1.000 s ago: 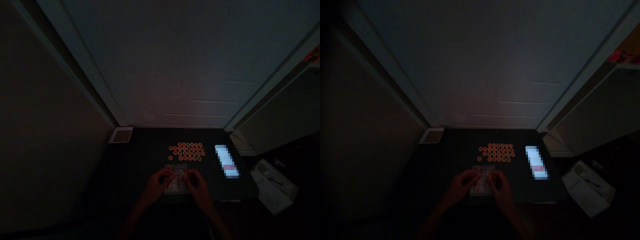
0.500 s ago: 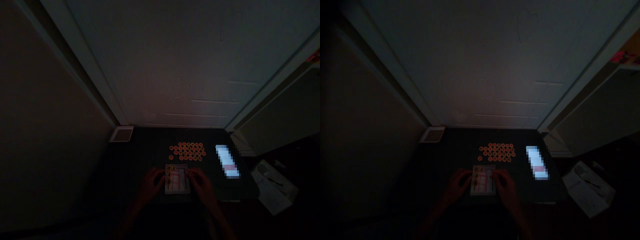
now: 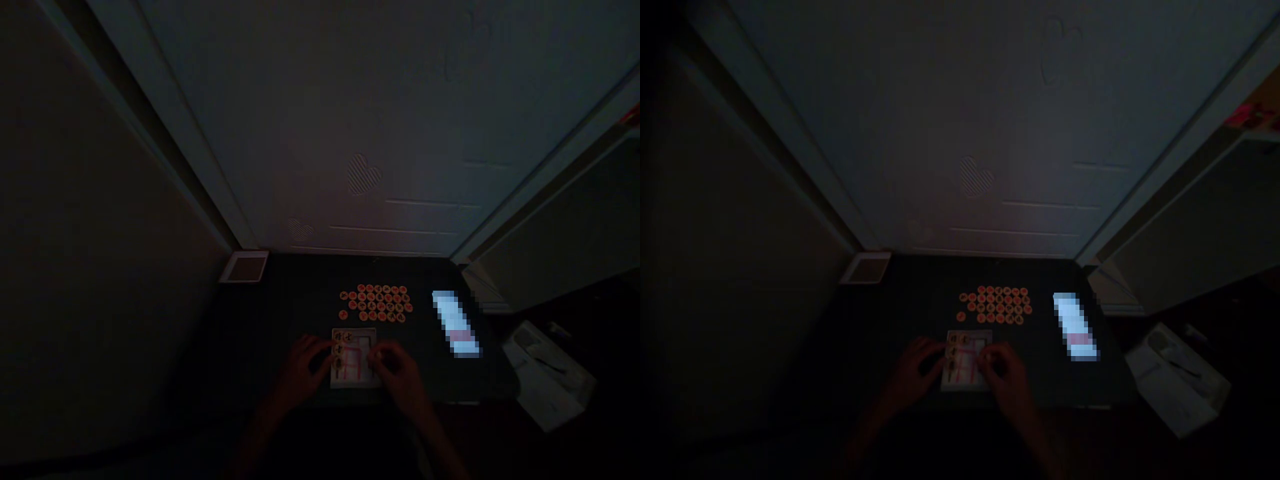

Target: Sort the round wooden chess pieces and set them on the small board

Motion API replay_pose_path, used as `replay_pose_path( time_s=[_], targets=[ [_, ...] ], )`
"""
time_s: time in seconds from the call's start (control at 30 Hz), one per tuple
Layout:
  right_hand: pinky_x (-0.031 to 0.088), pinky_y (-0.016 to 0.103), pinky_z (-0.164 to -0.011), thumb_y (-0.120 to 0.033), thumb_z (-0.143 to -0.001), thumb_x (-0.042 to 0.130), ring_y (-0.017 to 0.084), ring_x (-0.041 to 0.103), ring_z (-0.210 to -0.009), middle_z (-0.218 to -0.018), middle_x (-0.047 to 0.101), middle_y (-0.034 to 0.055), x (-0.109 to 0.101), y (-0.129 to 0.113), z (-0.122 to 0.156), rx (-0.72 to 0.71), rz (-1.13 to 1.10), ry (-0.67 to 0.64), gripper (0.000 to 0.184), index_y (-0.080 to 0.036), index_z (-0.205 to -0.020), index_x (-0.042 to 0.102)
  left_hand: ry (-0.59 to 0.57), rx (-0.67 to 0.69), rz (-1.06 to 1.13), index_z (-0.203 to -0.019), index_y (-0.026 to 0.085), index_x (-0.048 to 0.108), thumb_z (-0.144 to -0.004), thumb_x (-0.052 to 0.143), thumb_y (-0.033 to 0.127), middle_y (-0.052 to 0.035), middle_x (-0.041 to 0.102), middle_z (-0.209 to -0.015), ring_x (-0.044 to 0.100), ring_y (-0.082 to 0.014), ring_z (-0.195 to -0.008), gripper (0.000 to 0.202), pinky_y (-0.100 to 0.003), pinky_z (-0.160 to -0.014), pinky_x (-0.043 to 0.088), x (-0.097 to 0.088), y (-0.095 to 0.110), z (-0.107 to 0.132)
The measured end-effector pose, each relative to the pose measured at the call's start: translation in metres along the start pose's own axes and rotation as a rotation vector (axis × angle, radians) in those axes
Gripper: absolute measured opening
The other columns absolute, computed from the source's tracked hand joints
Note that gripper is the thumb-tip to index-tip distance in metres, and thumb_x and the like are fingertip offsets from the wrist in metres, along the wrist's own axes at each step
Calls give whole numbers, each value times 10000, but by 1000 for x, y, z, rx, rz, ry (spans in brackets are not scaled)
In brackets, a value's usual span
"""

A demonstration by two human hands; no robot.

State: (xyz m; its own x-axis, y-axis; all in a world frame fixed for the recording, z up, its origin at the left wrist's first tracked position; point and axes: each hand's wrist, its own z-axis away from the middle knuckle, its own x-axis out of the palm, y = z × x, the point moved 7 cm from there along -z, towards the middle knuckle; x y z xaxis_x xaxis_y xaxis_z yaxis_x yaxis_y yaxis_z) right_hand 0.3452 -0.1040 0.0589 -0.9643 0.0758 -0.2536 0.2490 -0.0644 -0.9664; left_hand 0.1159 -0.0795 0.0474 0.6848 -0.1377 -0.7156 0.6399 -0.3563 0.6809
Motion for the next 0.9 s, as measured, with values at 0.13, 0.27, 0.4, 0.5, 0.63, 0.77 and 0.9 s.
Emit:
replay_pose_path(
  time_s=[0.13, 0.27, 0.4, 0.5, 0.63, 0.77, 0.9],
  targets=[
    [536, 275, -643, -610, -815, 704, 200, 655, -724, -790, 693, 42, -1, -3, 0, -1, 4, 12, 407, -206, -857, 736, 4, -9, 6, -1181, 294, 690, -964, 577, 344, -38, 720, -1102, 642, -240, -1052, 249, -436, -993, 492, -1, 0, -1],
    [540, 283, -645, -611, -837, 682, 206, 666, -723, -787, 705, 43, -2, -3, 1, 7, 8, 6, 406, -212, -872, 749, 9, -8, 5, -1163, 303, 697, -959, 582, 346, -31, 725, -1096, 645, -242, -1052, 238, -454, -1025, 474, -2, 1, -1],
    [560, 306, -682, -610, -865, 650, 233, 696, -775, -830, 742, 62, -1, -3, 3, 26, -14, -6, 416, -215, -942, 758, 9, -14, -1, -1156, 304, 702, -958, 580, 348, -38, 725, -1092, 648, -246, -1054, 237, -455, -1025, 477, -1, 0, -1],
    [575, 321, -709, -606, -880, 631, 245, 712, -802, -858, 756, 69, -1, 0, 4, 51, -34, -11, 427, -216, -1007, 752, 6, -16, -8, -1168, 301, 698, -964, 568, 352, -46, 719, -1099, 649, -249, -1060, 247, -467, -1036, 474, -1, 0, -1],
    [589, 342, -762, -582, -893, 625, 252, 723, -858, -936, 762, 79, -2, 4, 3, 40, -63, 1, 416, -218, -1058, 737, 17, -19, -1, -1169, 295, 695, -951, 583, 363, -52, 718, -1078, 656, -249, -1034, 255, -446, -985, 513, -2, 0, -2],
    [593, 358, -798, -566, -863, 667, 254, 721, -895, -984, 758, 86, -6, 3, 0, 2, -58, 19, 412, -216, -1069, 731, 41, -14, 0, -1137, 291, 706, -936, 599, 350, -44, 722, -1056, 660, -246, -1011, 235, -425, -939, 533, -3, 0, -2],
    [594, 332, -749, -549, -849, 686, 235, 719, -838, -931, 746, 75, -11, 0, -1, -18, -85, 44, 388, -217, -1046, 724, 34, -2, -9, -1155, 305, 704, -942, 594, 352, -44, 725, -1068, 664, -248, -1025, 245, -438, -963, 527, -1, -2, -1]
  ],
)
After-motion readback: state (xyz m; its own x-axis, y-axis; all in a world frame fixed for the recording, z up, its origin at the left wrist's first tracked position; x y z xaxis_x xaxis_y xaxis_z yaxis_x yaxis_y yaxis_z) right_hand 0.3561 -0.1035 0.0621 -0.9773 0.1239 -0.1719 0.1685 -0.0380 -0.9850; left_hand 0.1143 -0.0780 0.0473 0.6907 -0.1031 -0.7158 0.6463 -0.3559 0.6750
